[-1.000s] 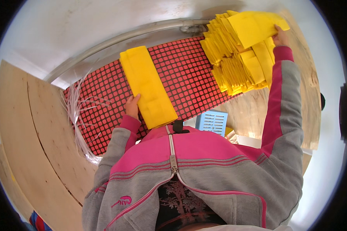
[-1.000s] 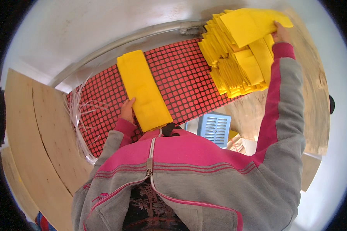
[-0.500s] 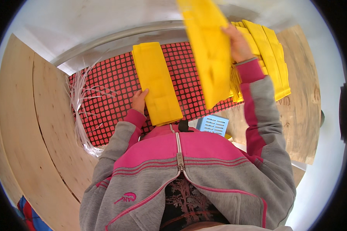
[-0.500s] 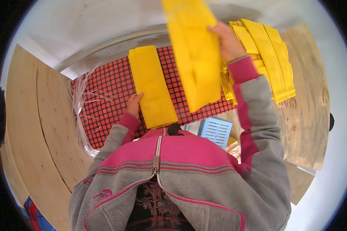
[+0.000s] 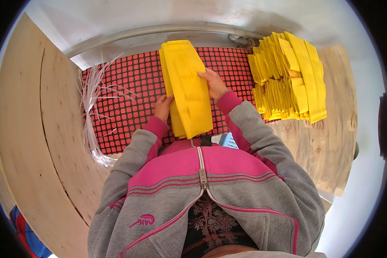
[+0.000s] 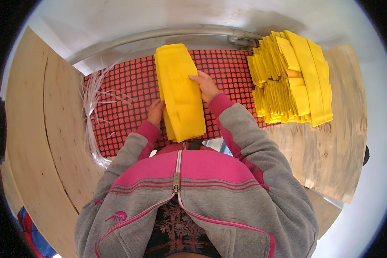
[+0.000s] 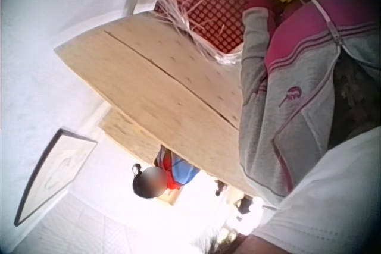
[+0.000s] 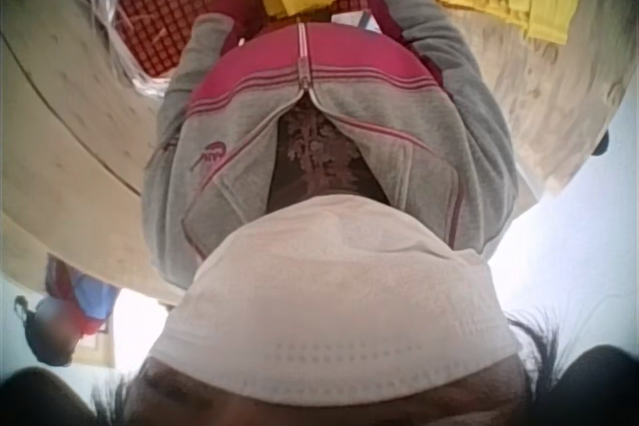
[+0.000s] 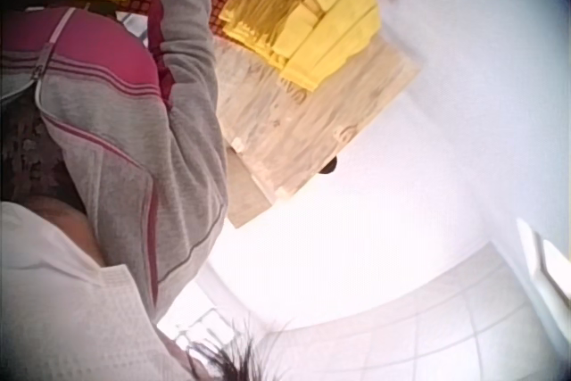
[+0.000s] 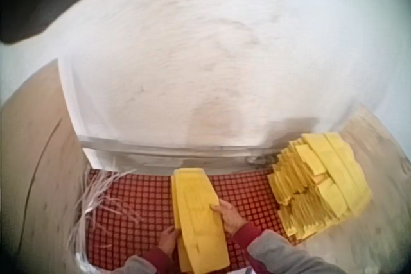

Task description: The person gathers yellow envelopes from a stack, aligns them into a neat pile, and secures the bundle with a white plastic tie. The person repeats this process to create multiple tied bundles on the table.

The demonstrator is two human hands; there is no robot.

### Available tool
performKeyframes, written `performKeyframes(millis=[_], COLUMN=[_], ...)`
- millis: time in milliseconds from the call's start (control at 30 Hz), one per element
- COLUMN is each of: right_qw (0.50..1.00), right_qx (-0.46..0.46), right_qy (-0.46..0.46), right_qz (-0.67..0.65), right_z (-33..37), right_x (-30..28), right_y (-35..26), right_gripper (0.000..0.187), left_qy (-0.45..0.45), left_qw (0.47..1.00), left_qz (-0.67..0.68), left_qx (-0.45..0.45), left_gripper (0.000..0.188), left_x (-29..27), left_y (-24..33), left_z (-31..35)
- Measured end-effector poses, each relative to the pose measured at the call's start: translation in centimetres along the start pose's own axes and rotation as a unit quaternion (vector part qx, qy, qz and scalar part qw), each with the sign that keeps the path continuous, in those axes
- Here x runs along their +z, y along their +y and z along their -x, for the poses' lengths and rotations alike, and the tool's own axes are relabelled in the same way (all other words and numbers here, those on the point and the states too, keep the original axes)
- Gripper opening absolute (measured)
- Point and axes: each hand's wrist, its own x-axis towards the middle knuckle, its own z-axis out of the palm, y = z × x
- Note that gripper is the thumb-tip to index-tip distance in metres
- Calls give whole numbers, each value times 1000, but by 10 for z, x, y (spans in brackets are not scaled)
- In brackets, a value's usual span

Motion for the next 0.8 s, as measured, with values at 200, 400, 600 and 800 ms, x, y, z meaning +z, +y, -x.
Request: performKeyframes(millis=[200,400,600,800], right_qw=[999,995,989,980], right_qx=[-12,-2,16,36], right_qy=[32,71,103,109], right_qz=[12,70,109,164], right_z=[-1,3,0,2], right_x=[1,9,15,19], right_y=[11,17,15,12], right_gripper=[33,30,28,28], left_qy=[4,-6,-7,-30], left_qw=[1000,1000,995,999], left_qz=[4,17,70,-19], left_qx=[-5,7,-64,-19], left_gripper=[31,43,48,45], left_x=[-2,-5,4,5], left_y=[-4,-6,8,4], left_z=[-4,-6,4,1])
